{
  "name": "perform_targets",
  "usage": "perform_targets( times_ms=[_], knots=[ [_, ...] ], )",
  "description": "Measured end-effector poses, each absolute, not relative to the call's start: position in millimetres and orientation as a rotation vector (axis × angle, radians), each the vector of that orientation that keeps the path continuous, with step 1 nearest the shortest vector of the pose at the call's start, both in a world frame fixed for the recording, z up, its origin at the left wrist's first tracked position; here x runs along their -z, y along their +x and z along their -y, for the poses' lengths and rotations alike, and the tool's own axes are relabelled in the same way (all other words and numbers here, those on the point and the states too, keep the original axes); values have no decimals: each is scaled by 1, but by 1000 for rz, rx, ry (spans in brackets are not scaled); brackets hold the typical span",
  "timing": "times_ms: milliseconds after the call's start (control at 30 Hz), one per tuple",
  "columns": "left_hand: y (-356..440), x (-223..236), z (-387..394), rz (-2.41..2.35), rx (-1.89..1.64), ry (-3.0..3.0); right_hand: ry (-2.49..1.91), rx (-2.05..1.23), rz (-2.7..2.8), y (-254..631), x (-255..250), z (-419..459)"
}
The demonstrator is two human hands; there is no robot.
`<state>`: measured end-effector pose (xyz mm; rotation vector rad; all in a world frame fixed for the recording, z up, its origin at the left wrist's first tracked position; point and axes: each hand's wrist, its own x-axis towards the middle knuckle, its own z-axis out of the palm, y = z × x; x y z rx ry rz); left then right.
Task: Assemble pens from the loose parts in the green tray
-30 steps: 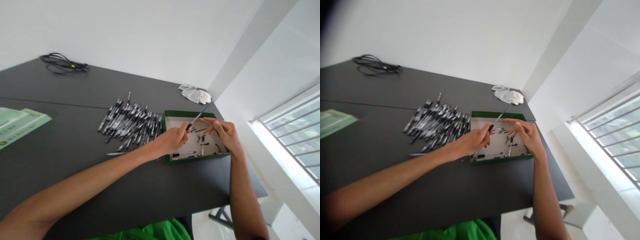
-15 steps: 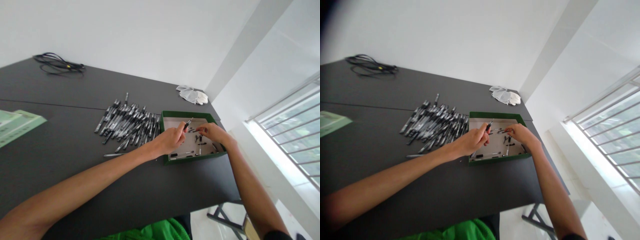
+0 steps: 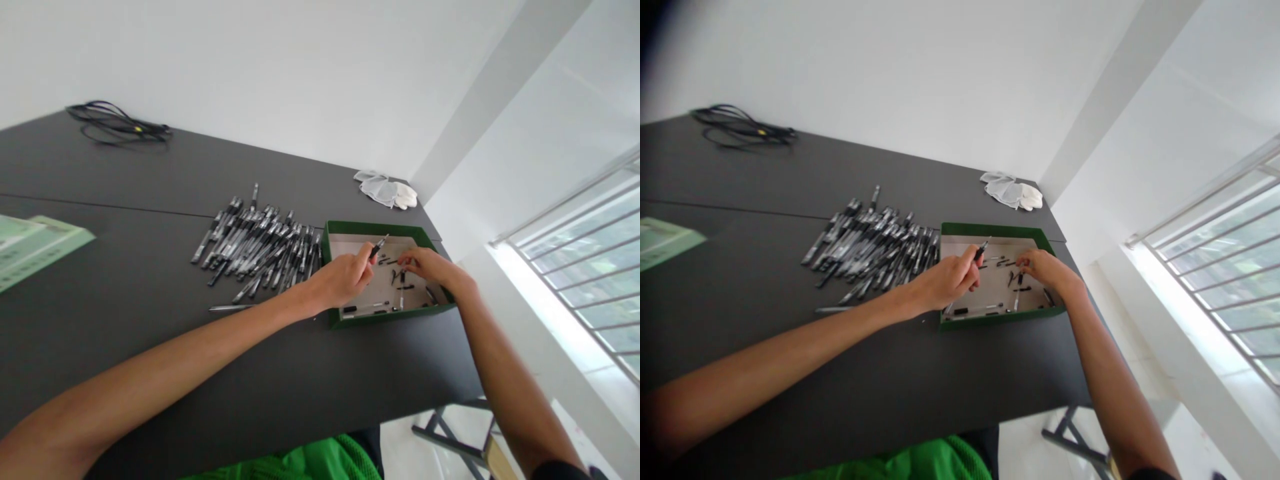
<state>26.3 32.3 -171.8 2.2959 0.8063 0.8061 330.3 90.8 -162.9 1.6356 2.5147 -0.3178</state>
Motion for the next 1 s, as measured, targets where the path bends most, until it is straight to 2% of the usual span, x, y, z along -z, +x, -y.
perform_targets(
  times_ms=[333,600,800,1000],
  knots=[
    [27,171,-33,-811,-802,2277,1695,266,-2363,328,171,-89],
    [27,180,-38,-850,-1157,2081,1581,396,-2385,313,163,-78],
    [19,178,-54,-924,-1139,2041,1549,249,-2488,300,153,-86],
    [13,180,-58,-969,-1069,2120,1407,425,-2662,287,142,-94]
  ],
)
